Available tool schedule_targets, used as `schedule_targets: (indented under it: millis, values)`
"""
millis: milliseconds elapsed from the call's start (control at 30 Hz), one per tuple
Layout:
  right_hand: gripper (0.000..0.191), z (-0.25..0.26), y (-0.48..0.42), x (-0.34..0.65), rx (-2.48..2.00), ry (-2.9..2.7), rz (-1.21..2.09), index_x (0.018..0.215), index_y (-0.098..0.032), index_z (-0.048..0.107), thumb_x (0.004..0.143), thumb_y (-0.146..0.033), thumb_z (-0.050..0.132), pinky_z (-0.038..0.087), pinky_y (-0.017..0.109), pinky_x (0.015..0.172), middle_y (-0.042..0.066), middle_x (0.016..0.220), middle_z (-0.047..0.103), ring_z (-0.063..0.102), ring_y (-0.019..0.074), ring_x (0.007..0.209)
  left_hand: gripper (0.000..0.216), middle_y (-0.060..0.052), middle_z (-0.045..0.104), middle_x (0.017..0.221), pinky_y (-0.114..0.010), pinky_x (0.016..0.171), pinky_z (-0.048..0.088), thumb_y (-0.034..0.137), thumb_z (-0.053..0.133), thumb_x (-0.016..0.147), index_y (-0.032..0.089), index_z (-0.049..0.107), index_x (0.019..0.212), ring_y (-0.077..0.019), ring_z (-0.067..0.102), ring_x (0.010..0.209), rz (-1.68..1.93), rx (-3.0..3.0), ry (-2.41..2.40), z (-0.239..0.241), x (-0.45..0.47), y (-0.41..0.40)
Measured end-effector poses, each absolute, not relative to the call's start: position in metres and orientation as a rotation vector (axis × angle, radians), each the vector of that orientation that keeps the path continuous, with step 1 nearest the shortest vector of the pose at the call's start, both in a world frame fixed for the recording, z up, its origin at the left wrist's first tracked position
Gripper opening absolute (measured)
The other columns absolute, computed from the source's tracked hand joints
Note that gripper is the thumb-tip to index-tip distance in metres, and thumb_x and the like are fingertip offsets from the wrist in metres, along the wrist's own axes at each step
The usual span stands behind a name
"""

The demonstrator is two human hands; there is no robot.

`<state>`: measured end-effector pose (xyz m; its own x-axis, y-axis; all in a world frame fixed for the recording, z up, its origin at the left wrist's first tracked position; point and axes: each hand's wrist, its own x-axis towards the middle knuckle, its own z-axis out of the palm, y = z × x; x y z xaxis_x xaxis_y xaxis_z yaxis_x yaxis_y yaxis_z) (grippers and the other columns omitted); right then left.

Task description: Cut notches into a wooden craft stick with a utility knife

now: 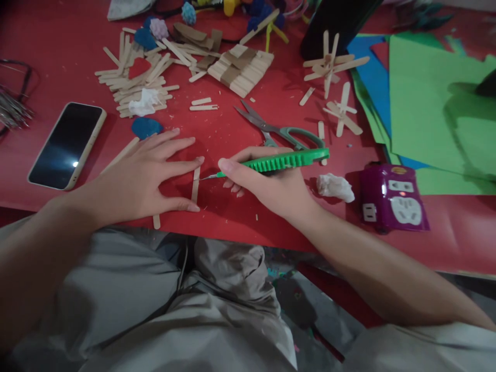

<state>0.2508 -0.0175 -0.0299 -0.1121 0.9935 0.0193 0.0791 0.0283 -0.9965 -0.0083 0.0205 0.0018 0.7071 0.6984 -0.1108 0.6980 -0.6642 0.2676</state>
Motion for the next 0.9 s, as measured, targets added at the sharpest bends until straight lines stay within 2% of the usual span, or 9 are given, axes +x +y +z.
schedule_targets:
  millis: [333, 767, 900]
  values:
    - [0.045, -0.027, -0.019, 0.249, -1.228, -1.232, 1.372, 0.074, -0.025, 0.086, 0.078, -0.068, 0.100, 0.061, 0.021, 0.055, 0.000, 0.065, 0.078, 0.071, 0.0111, 0.055, 0.087, -0.017, 0.045, 0.185, -0.068, 0.142, 0.029, 0.061, 0.093, 0.092, 0.022, 0.066, 0.164, -0.0494, 0.032, 0.175, -0.085, 2.614, 1.162, 0.007, -0.004, 0.016]
    - [0.047, -0.023, -0.020, 0.247, -1.252, -1.253, 1.364, 0.072, -0.025, 0.085, 0.075, -0.070, 0.101, 0.061, 0.021, 0.055, 0.001, 0.064, 0.078, 0.070, 0.0109, 0.054, 0.089, -0.018, 0.043, 0.186, -0.067, 0.143, 0.028, 0.062, 0.092, 0.092, 0.019, 0.065, 0.165, -0.0492, 0.030, 0.175, -0.136, 2.618, 1.192, 0.009, -0.001, 0.015]
    - [0.042, -0.020, -0.020, 0.245, -1.269, -1.277, 1.334, 0.071, -0.025, 0.084, 0.077, -0.061, 0.103, 0.062, 0.024, 0.054, 0.001, 0.065, 0.078, 0.070, 0.0127, 0.054, 0.091, -0.018, 0.043, 0.186, -0.070, 0.142, 0.028, 0.065, 0.089, 0.094, 0.018, 0.063, 0.167, -0.0507, 0.029, 0.176, -0.132, 2.638, 1.169, 0.008, -0.002, 0.015]
